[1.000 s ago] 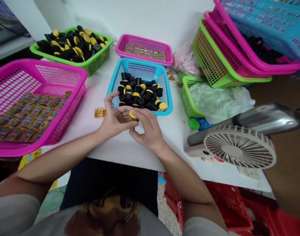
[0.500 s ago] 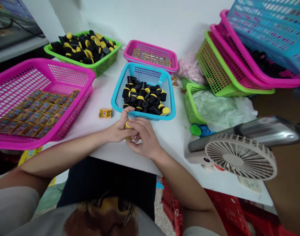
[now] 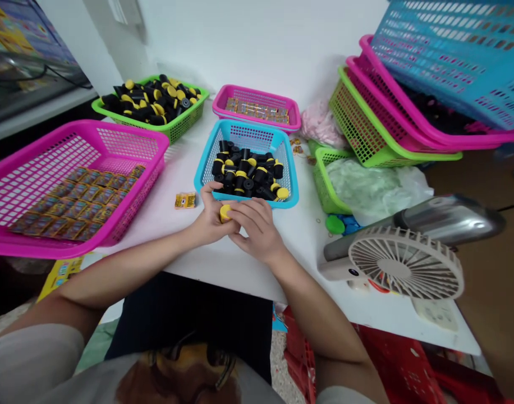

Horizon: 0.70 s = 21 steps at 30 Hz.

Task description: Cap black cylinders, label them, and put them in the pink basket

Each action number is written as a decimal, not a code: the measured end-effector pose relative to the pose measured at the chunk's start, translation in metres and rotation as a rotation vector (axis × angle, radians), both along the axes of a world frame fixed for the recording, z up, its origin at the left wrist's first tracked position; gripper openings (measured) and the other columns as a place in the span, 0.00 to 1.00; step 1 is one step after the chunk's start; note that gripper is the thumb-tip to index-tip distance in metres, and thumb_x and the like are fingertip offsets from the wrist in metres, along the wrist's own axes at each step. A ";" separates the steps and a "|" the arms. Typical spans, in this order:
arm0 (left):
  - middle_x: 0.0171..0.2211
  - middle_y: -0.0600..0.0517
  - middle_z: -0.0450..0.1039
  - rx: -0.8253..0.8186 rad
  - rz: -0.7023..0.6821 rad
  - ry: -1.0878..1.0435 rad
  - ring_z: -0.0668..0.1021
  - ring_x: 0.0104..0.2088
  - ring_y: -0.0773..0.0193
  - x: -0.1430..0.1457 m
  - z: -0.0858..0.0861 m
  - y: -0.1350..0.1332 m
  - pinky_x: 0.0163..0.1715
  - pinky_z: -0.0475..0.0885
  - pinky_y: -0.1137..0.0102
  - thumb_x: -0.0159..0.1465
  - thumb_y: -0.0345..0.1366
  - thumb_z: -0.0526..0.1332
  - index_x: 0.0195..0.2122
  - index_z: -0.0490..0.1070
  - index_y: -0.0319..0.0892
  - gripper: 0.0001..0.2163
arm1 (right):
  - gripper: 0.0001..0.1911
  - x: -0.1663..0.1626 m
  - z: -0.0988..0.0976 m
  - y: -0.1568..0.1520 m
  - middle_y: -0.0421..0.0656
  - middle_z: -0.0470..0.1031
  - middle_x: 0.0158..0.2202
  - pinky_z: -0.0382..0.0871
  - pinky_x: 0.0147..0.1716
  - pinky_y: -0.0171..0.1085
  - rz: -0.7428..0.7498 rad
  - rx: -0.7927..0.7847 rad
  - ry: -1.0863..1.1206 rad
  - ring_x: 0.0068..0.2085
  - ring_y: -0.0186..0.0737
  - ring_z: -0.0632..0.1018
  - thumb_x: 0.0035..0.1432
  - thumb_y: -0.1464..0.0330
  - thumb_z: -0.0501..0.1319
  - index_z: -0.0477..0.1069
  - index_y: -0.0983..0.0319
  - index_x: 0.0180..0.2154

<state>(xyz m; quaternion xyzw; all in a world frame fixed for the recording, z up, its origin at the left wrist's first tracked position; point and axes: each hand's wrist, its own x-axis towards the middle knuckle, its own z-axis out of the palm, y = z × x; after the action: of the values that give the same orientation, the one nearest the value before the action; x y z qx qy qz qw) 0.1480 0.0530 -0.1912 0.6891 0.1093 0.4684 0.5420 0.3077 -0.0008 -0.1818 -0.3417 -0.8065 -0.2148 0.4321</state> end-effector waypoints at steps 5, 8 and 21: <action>0.30 0.63 0.61 0.130 0.136 0.034 0.72 0.26 0.71 0.000 -0.012 -0.003 0.28 0.68 0.74 0.62 0.30 0.62 0.51 0.47 0.47 0.24 | 0.16 0.000 -0.004 0.000 0.43 0.82 0.44 0.72 0.58 0.50 -0.083 0.093 -0.153 0.47 0.43 0.78 0.67 0.64 0.64 0.71 0.55 0.55; 0.32 0.60 0.64 0.161 0.149 0.031 0.75 0.30 0.69 0.002 -0.016 0.001 0.32 0.71 0.72 0.64 0.33 0.63 0.51 0.47 0.47 0.23 | 0.15 -0.001 -0.009 0.000 0.44 0.80 0.45 0.71 0.59 0.49 -0.135 0.100 -0.202 0.48 0.43 0.75 0.67 0.63 0.64 0.73 0.55 0.54; 0.39 0.52 0.74 0.236 0.258 0.579 0.76 0.35 0.66 -0.099 0.075 -0.058 0.38 0.73 0.71 0.65 0.43 0.70 0.43 0.69 0.43 0.14 | 0.19 0.023 -0.001 0.007 0.49 0.71 0.55 0.66 0.56 0.54 -0.412 0.190 -0.130 0.55 0.52 0.68 0.59 0.62 0.71 0.75 0.52 0.52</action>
<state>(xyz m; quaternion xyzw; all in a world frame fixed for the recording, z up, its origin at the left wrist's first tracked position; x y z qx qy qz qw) 0.0493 -0.0050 -0.1161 0.8320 0.2898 0.3276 0.3412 0.3304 0.0059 -0.1830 -0.4422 -0.7220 -0.3948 0.3567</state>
